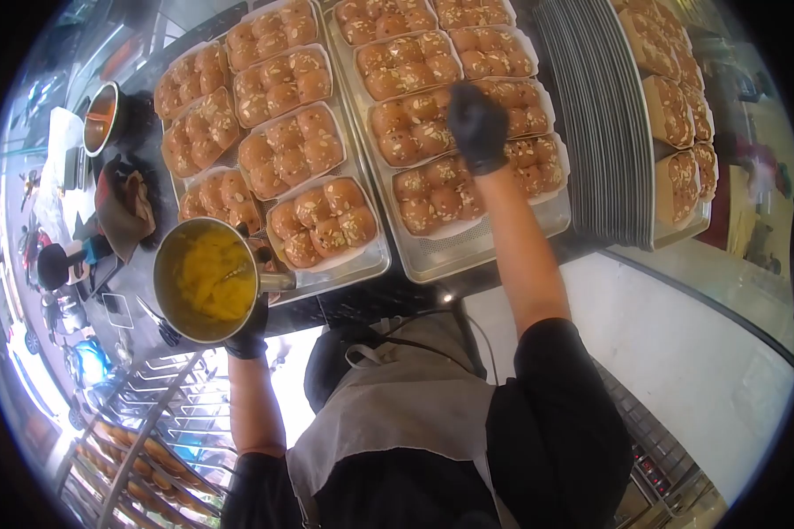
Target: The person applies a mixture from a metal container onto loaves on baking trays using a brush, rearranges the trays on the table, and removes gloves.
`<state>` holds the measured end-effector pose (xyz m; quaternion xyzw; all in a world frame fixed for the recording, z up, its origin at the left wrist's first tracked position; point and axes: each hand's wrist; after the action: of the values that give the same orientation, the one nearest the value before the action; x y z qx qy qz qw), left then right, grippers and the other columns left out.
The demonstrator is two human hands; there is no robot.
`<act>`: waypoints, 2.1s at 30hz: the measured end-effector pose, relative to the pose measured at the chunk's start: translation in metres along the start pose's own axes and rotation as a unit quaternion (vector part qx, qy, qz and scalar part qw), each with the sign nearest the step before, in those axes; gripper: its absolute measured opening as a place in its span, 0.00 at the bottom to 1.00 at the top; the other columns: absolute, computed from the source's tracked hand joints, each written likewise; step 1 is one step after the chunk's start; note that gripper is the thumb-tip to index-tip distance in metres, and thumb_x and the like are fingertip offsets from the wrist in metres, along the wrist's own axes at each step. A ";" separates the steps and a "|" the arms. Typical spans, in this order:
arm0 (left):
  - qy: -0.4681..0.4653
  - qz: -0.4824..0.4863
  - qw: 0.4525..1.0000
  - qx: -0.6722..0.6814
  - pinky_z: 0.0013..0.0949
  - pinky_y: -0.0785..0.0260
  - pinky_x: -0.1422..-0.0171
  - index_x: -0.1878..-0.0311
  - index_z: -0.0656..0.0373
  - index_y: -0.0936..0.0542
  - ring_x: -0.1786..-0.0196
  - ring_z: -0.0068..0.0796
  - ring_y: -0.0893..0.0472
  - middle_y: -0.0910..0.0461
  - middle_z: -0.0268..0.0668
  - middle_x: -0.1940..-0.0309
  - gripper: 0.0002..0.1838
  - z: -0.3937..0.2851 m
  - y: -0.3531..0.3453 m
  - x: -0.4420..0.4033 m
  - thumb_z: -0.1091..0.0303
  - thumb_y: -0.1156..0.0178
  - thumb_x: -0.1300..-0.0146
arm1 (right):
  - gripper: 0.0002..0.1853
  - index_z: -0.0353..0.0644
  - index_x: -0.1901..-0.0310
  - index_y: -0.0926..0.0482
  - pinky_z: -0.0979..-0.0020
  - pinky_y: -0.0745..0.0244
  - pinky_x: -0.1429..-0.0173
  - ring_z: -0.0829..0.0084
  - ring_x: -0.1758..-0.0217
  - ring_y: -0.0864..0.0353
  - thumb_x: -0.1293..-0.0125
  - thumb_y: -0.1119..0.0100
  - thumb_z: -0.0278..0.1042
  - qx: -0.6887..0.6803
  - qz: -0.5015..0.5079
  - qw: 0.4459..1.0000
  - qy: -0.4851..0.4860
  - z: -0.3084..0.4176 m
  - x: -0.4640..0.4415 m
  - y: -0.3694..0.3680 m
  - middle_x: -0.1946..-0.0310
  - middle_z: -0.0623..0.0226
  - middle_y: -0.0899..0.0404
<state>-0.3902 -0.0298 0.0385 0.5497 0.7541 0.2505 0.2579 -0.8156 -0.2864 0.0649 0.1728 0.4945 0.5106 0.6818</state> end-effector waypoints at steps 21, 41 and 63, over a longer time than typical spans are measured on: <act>0.021 0.084 0.983 0.161 0.35 0.31 0.32 0.30 0.57 0.37 0.34 0.33 0.28 0.29 0.40 0.35 0.35 -0.039 -0.003 -0.007 0.69 0.32 0.38 | 0.10 0.40 0.55 0.18 0.71 0.20 0.59 0.71 0.63 0.12 0.29 0.41 0.37 -0.073 0.017 0.982 -0.175 -0.006 0.046 0.052 0.67 0.59 0.13; 0.129 -0.002 0.906 0.402 0.36 0.30 0.33 0.33 0.56 0.30 0.39 0.37 0.23 0.24 0.43 0.40 0.34 -0.038 0.006 0.019 0.68 0.28 0.42 | 0.08 0.47 0.56 0.17 0.61 0.21 0.59 0.62 0.66 0.15 0.34 0.38 0.36 -0.183 0.149 0.963 0.132 0.081 0.075 0.028 0.69 0.63 0.17; 0.121 0.105 0.824 0.543 0.52 0.29 0.33 0.27 0.60 0.42 0.36 0.48 0.26 0.32 0.50 0.34 0.38 -0.071 -0.010 0.035 0.67 0.34 0.37 | 0.10 0.39 0.50 0.18 0.70 0.21 0.59 0.69 0.62 0.13 0.31 0.40 0.29 0.059 0.124 0.981 0.135 -0.003 0.084 0.075 0.60 0.58 0.14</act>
<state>-0.4531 -0.0052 0.0807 0.6419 0.7311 -0.1093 -0.2037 -0.8582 -0.1827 0.0769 0.2022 0.5861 0.5793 0.5291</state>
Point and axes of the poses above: each hand's wrist, its own x-axis away from the middle knuckle, its own y-axis out of the back of the hand, z = x × y
